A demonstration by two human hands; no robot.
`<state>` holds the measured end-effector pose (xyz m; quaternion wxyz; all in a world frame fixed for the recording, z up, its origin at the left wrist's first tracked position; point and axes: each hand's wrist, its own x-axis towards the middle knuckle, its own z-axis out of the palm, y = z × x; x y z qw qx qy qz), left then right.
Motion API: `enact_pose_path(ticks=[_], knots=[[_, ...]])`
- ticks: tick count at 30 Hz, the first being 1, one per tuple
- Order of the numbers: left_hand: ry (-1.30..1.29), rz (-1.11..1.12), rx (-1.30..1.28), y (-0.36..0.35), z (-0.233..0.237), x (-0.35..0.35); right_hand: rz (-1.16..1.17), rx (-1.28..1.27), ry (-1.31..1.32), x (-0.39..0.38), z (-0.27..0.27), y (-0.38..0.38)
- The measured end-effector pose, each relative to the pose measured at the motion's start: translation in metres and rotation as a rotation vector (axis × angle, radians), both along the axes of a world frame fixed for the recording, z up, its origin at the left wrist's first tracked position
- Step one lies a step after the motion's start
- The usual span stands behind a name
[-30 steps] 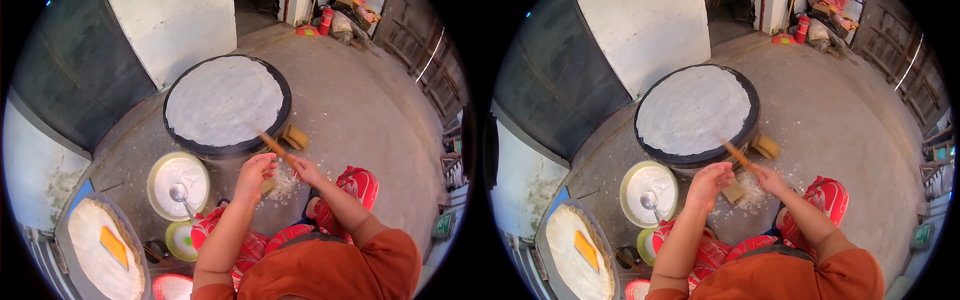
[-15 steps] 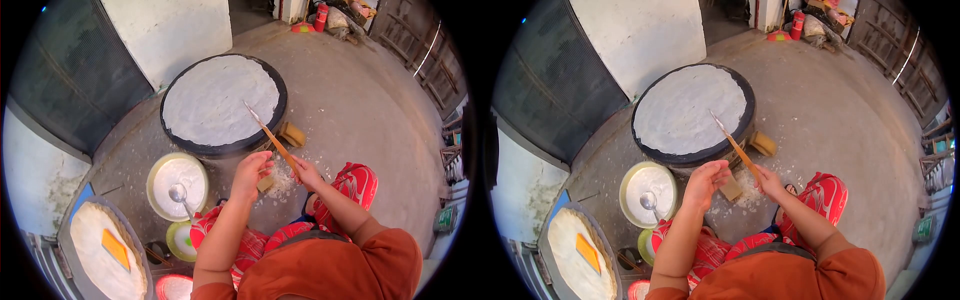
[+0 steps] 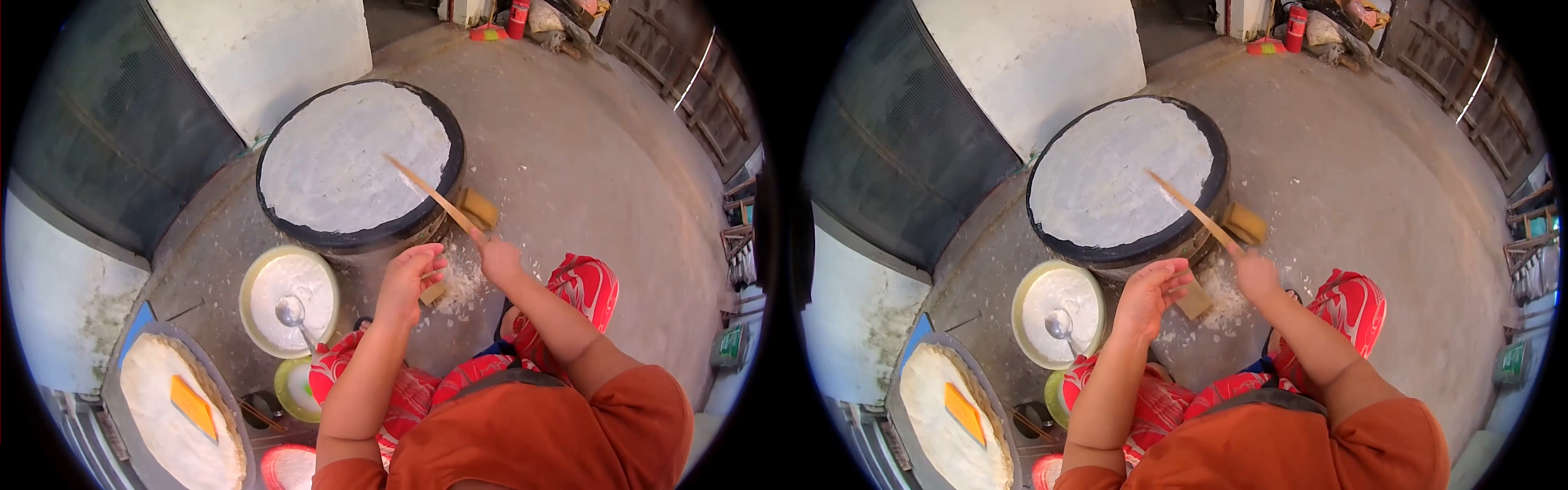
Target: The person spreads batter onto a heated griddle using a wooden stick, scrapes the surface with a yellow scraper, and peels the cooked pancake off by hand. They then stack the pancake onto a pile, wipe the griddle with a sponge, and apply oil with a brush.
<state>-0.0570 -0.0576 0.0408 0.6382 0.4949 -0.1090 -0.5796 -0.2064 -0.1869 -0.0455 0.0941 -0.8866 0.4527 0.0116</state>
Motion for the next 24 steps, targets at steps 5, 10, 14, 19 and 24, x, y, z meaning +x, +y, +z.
enact_pose_path(ticks=[5,10,14,19,24], knots=[[-0.014,-0.004,0.011,0.002,0.001,0.000,0.037,0.252,-0.307,-0.005,-0.016,0.007],[-0.008,-0.004,0.008,0.002,0.000,0.000,0.035,0.372,-0.928,-0.032,-0.058,0.008],[0.001,-0.009,0.003,0.002,0.001,-0.002,0.099,0.388,-0.723,-0.056,-0.057,0.022],[0.008,-0.005,-0.012,0.001,0.000,-0.002,-0.250,1.145,-0.867,-0.046,-0.030,0.019],[-0.010,-0.001,-0.003,0.001,-0.001,0.000,-0.393,1.091,-1.002,-0.021,-0.017,-0.025]])
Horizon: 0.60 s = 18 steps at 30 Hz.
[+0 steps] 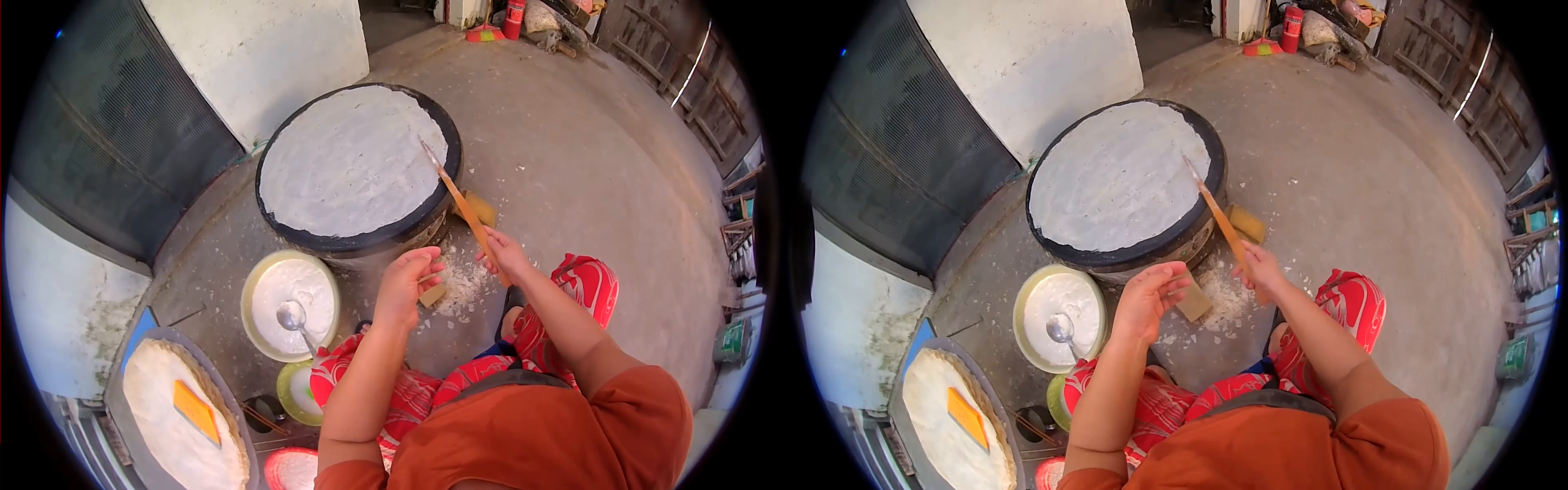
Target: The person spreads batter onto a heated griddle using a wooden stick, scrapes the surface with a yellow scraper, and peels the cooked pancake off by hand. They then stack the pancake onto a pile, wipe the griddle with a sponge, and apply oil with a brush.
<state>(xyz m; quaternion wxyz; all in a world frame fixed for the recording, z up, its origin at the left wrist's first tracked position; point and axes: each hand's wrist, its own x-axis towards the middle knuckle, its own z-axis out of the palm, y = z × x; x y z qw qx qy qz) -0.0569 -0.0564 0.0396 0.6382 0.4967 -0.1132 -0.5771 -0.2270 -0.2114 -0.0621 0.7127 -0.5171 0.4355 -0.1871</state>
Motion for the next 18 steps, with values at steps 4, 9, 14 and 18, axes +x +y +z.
enact_pose_path(ticks=[4,9,14,18], knots=[[-0.008,0.006,0.013,0.000,0.001,0.002,-0.005,-0.059,0.106,0.009,-0.019,-0.023],[0.001,-0.001,0.015,0.000,0.001,0.001,0.184,-0.961,0.669,0.028,-0.004,-0.012],[0.013,-0.016,0.022,0.000,0.001,0.000,0.254,-0.876,0.660,0.011,-0.009,0.015],[0.010,-0.006,0.014,-0.001,0.001,0.001,0.205,-0.523,0.261,-0.016,-0.033,0.020]])
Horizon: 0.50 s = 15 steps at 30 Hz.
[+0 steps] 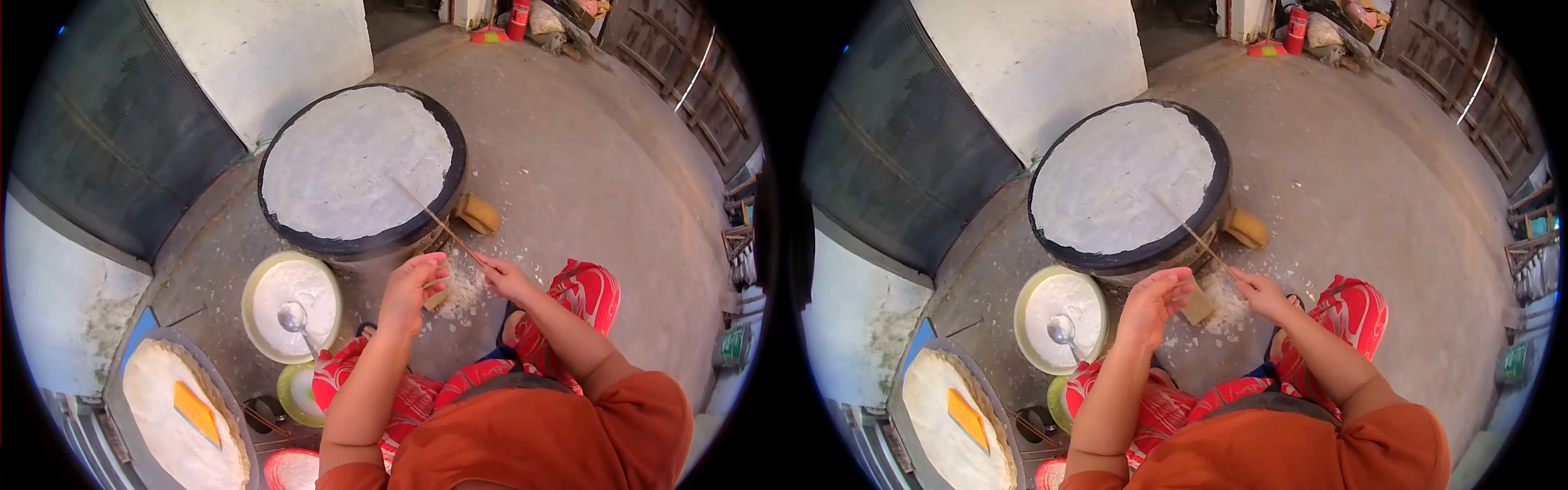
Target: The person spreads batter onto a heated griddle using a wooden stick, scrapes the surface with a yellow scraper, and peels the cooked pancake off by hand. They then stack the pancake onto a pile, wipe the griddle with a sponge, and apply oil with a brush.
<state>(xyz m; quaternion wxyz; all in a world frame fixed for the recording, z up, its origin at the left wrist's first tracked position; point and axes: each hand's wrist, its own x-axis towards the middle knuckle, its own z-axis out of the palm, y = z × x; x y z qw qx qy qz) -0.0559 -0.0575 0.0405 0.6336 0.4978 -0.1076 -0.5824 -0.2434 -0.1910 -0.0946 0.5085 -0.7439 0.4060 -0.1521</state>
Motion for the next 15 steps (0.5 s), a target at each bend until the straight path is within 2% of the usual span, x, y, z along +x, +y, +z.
enact_pose_path(ticks=[2,4,5,7,8,10,11,13,15], knots=[[0.010,-0.008,-0.008,0.000,-0.002,0.000,-0.047,0.075,-0.098,0.001,0.000,-0.003],[0.015,-0.005,-0.002,0.001,-0.004,-0.002,-0.115,-0.143,-0.031,0.002,0.006,-0.009],[0.016,-0.005,-0.002,0.000,-0.004,-0.002,-0.115,-0.143,-0.033,0.006,0.017,-0.008],[0.013,-0.004,-0.002,0.000,-0.005,-0.001,-0.003,-0.391,0.241,0.019,0.037,-0.005],[0.014,-0.004,0.001,0.000,-0.005,-0.002,-0.002,-0.393,0.240,0.023,0.037,-0.007],[0.014,0.000,0.005,0.000,-0.006,-0.002,0.352,-0.041,0.004,0.038,0.040,-0.010],[0.015,-0.001,0.013,-0.001,-0.006,-0.001,0.356,-0.043,0.000,0.046,0.046,-0.008],[0.016,0.007,0.007,-0.001,-0.003,0.000,0.205,0.376,-0.039,0.062,0.060,-0.004],[0.020,0.020,0.001,0.000,0.001,0.000,0.161,0.378,-0.092,0.074,0.063,-0.012]])
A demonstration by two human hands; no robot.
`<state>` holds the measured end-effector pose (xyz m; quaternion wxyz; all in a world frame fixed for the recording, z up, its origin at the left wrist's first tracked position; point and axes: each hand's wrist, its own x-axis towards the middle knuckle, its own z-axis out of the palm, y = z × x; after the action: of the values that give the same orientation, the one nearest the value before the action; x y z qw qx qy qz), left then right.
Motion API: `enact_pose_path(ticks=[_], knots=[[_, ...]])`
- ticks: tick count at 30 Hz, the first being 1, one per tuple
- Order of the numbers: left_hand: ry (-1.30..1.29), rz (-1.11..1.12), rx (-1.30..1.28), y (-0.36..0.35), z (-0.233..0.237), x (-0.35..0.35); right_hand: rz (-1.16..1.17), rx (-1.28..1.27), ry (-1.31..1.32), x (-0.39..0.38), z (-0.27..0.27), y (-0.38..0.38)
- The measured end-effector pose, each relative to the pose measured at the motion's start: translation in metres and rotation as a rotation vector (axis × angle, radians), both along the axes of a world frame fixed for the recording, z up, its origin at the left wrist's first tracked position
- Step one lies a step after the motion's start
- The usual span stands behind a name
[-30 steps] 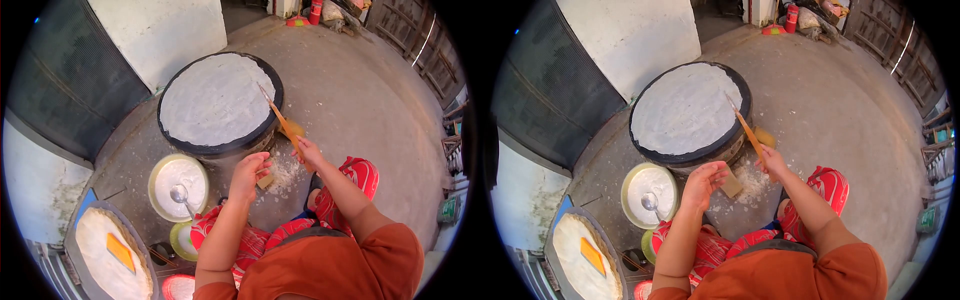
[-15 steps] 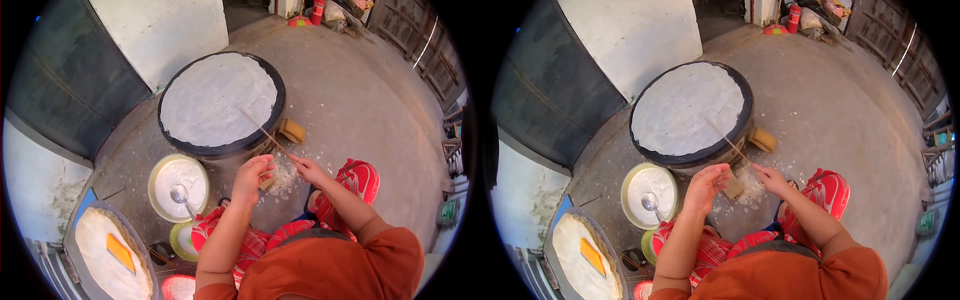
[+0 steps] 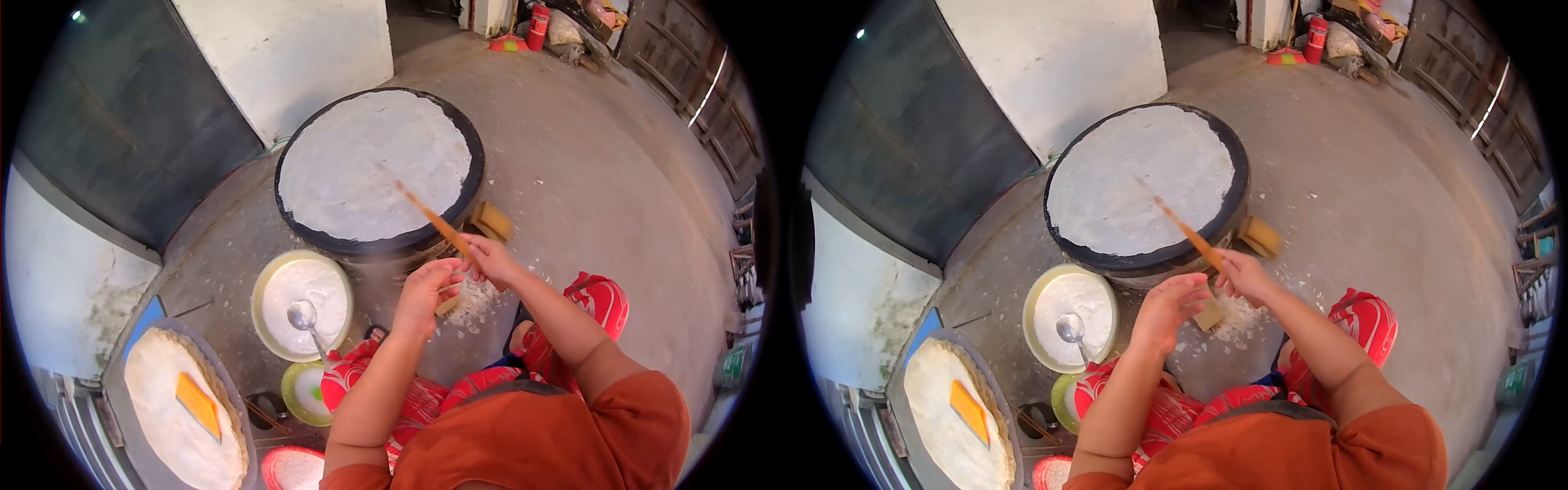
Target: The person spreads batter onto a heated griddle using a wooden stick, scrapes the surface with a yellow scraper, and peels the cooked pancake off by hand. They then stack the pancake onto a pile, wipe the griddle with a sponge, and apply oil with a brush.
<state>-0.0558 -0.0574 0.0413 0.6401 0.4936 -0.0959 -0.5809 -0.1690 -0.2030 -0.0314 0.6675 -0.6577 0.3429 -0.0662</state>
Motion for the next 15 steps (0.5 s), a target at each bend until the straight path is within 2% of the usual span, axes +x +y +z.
enact_pose_path(ticks=[1,3,5,6,7,9,10,12,13,15], knots=[[-0.002,0.007,-0.001,0.000,0.002,0.000,-0.059,0.008,-0.041,0.008,0.002,-0.004],[0.000,0.035,-0.003,-0.001,-0.001,0.001,-0.014,0.042,-0.067,0.018,0.010,-0.003],[-0.053,0.023,-0.049,-0.001,-0.005,0.001,0.208,0.083,-0.046,0.031,0.024,0.014],[-0.101,-0.002,-0.046,-0.001,-0.003,0.002,0.323,0.024,0.106,0.037,0.039,0.027],[-0.092,0.033,-0.037,0.000,0.003,0.001,0.456,-0.062,0.070,0.042,0.013,0.032],[-0.137,0.074,-0.009,0.001,0.009,0.003,0.332,-0.055,-0.077,0.057,-0.068,0.058],[-0.135,0.110,0.006,0.000,0.006,0.004,0.368,-0.041,-0.078,0.071,-0.078,0.066],[-0.188,0.192,-0.109,-0.005,-0.001,0.005,0.389,0.304,-0.122,0.102,-0.087,0.086],[-0.189,0.213,-0.100,-0.006,-0.003,0.007,0.411,0.313,-0.119,0.117,-0.089,0.096],[-0.123,0.198,-0.144,-0.006,-0.004,0.012,0.421,0.089,0.100,0.144,-0.096,0.113]])
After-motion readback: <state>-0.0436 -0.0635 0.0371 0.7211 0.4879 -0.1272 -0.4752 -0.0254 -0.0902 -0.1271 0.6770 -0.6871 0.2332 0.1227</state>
